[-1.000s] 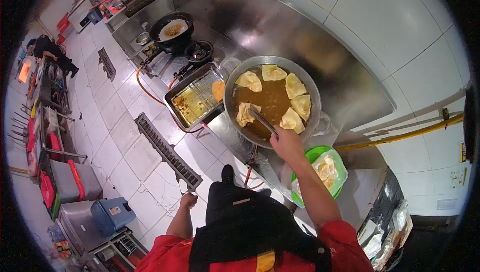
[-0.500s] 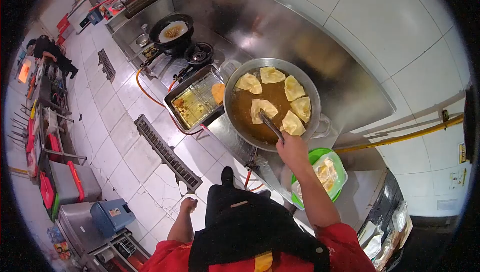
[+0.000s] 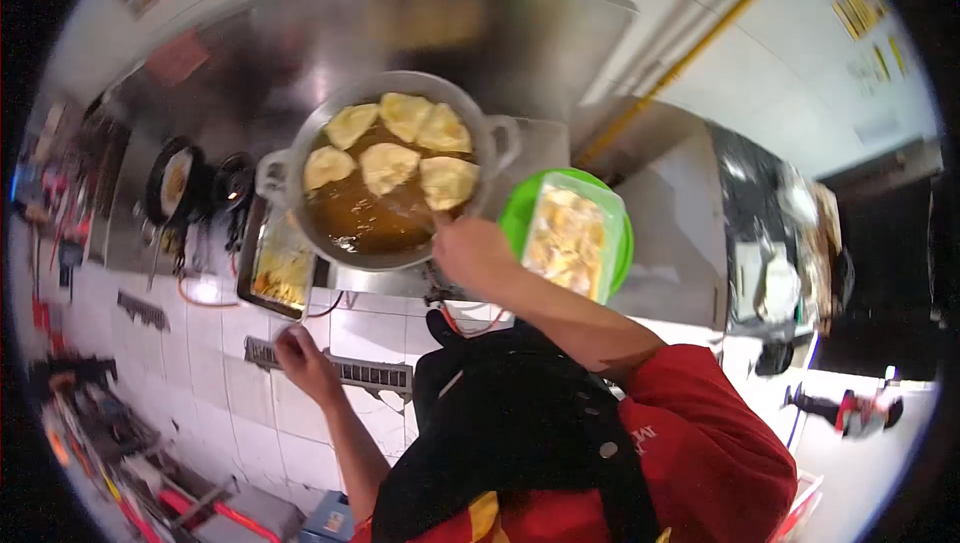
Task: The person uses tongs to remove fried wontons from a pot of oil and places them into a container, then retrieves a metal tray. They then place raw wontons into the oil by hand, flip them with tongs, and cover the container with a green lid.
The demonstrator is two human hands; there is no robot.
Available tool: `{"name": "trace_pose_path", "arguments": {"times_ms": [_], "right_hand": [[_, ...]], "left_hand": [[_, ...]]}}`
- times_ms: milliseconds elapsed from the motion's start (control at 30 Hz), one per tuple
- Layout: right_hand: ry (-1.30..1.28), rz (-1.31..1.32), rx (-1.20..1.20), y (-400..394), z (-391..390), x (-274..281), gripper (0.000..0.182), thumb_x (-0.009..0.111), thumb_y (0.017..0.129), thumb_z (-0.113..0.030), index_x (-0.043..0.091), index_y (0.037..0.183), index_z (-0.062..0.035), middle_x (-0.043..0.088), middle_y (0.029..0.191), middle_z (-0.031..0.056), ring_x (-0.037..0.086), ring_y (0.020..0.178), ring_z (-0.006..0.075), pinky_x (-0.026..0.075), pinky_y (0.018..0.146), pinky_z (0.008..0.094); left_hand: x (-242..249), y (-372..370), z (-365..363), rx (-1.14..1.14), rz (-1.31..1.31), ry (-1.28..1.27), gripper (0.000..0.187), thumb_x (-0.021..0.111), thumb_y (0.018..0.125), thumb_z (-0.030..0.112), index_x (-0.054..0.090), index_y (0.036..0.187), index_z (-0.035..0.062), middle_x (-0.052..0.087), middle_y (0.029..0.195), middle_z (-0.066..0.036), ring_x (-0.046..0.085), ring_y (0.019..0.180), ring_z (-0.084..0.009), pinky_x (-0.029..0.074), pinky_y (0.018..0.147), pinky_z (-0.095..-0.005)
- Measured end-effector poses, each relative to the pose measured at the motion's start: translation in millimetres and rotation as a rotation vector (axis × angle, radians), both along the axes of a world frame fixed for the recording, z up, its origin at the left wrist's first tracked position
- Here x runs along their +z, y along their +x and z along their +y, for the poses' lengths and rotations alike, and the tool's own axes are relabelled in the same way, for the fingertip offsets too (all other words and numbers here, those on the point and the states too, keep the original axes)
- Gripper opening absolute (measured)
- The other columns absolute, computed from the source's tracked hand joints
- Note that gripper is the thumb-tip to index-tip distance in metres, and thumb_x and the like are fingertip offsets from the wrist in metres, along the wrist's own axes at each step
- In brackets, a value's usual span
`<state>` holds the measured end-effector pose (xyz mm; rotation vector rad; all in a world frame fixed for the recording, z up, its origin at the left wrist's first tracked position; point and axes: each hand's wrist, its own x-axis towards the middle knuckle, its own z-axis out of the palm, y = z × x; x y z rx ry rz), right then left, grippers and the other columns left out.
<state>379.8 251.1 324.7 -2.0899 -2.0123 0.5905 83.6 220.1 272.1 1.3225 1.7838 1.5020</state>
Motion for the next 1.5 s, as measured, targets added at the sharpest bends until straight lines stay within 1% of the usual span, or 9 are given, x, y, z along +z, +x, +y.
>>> {"name": "trace_pose_path", "arguments": {"times_ms": [67, 133, 200, 367, 533, 967, 1333, 1433, 1500], "right_hand": [[0.025, 0.088, -0.085, -0.7, -26.9, -3.1, 0.027, 0.054, 0.083, -0.017, 0.062, 0.102, 0.0015, 0.067, 0.078, 0.0212, 0.068, 0.072, 0.0357, 0.055, 0.062, 0.0474], [0.017, 0.230, -0.081, -1.0, -45.3, -8.3, 0.026, 0.057, 0.086, -0.023, 0.060, 0.096, 0.0007, 0.064, 0.071, 0.0212, 0.064, 0.068, 0.0398, 0.052, 0.061, 0.0508], [0.042, 0.248, -0.055, -0.3, -61.3, -23.4, 0.025, 0.059, 0.085, -0.022, 0.060, 0.096, 0.0004, 0.064, 0.072, 0.0217, 0.064, 0.067, 0.0398, 0.052, 0.060, 0.0504], [0.289, 0.313, 0.051, 3.6, -90.1, -70.0, 0.022, 0.060, 0.085, -0.021, 0.061, 0.093, -0.0002, 0.065, 0.077, 0.0214, 0.064, 0.064, 0.0371, 0.053, 0.054, 0.0456], [0.267, 0.366, 0.050, 19.0, -106.2, -61.7, 0.021, 0.059, 0.085, -0.023, 0.062, 0.087, -0.0022, 0.065, 0.076, 0.0192, 0.065, 0.064, 0.0361, 0.054, 0.054, 0.0448], [0.174, 0.347, 0.043, 40.2, -108.3, -57.4, 0.022, 0.058, 0.083, -0.018, 0.063, 0.095, -0.0002, 0.067, 0.090, 0.0189, 0.068, 0.072, 0.0332, 0.056, 0.062, 0.0450], [0.141, 0.335, 0.040, 32.8, -106.8, -45.7, 0.028, 0.055, 0.089, -0.024, 0.060, 0.099, 0.0011, 0.068, 0.081, 0.0187, 0.067, 0.073, 0.0366, 0.054, 0.064, 0.0471], [0.195, 0.326, 0.032, 27.4, -106.4, -54.0, 0.028, 0.056, 0.087, -0.024, 0.059, 0.103, -0.0007, 0.067, 0.080, 0.0182, 0.066, 0.069, 0.0358, 0.054, 0.061, 0.0469], [0.269, 0.332, 0.033, 23.5, -104.6, -57.5, 0.028, 0.058, 0.085, -0.023, 0.060, 0.104, -0.0026, 0.067, 0.079, 0.0175, 0.066, 0.066, 0.0346, 0.053, 0.057, 0.0463]], "left_hand": [[74.2, 60.6, 27.1, -0.247, -0.041, 0.091, 0.010, 0.054, 0.094, 0.005, 0.055, 0.100, -0.0024, 0.056, 0.090, -0.006, 0.051, 0.082, -0.0134, 0.043, 0.075, -0.0263], [124.8, 124.6, 50.9, -0.675, 0.365, 0.343, 0.024, 0.063, 0.086, 0.004, 0.061, 0.110, 0.0005, 0.061, 0.094, -0.010, 0.056, 0.077, -0.0165, 0.047, 0.072, -0.0282], [139.3, 196.0, 57.7, -1.069, 0.261, 0.075, 0.025, 0.066, 0.083, 0.005, 0.062, 0.108, 0.0022, 0.062, 0.089, -0.011, 0.060, 0.074, -0.0194, 0.049, 0.068, -0.0295], [57.4, 328.9, 62.7, -1.535, 0.878, 0.136, 0.019, 0.058, 0.087, 0.010, 0.061, 0.104, 0.0027, 0.061, 0.098, -0.017, 0.062, 0.096, -0.0288, 0.049, 0.083, -0.0416], [-6.7, 378.0, 51.8, -1.547, 1.310, 0.270, 0.020, 0.060, 0.082, 0.008, 0.061, 0.100, 0.0006, 0.059, 0.098, -0.016, 0.058, 0.100, -0.0309, 0.047, 0.088, -0.0419], [6.2, 382.7, 58.8, -1.594, 0.994, 0.110, 0.020, 0.070, 0.075, 0.012, 0.061, 0.091, 0.0064, 0.060, 0.101, -0.014, 0.058, 0.094, -0.0340, 0.047, 0.082, -0.0430], [59.5, 376.2, 59.1, -1.547, 0.754, 0.013, 0.019, 0.068, 0.079, 0.012, 0.054, 0.089, 0.0038, 0.061, 0.091, -0.017, 0.060, 0.084, -0.0386, 0.048, 0.070, -0.0449], [61.7, 370.5, 60.5, -1.519, 0.609, -0.223, 0.021, 0.067, 0.082, 0.012, 0.049, 0.090, 0.0031, 0.059, 0.086, -0.018, 0.058, 0.079, -0.0370, 0.046, 0.069, -0.0410], [54.4, 361.5, 67.8, -1.511, 0.423, -0.128, 0.023, 0.066, 0.087, 0.014, 0.045, 0.091, 0.0051, 0.045, 0.076, -0.005, 0.048, 0.071, -0.0169, 0.041, 0.067, -0.0308]]}}
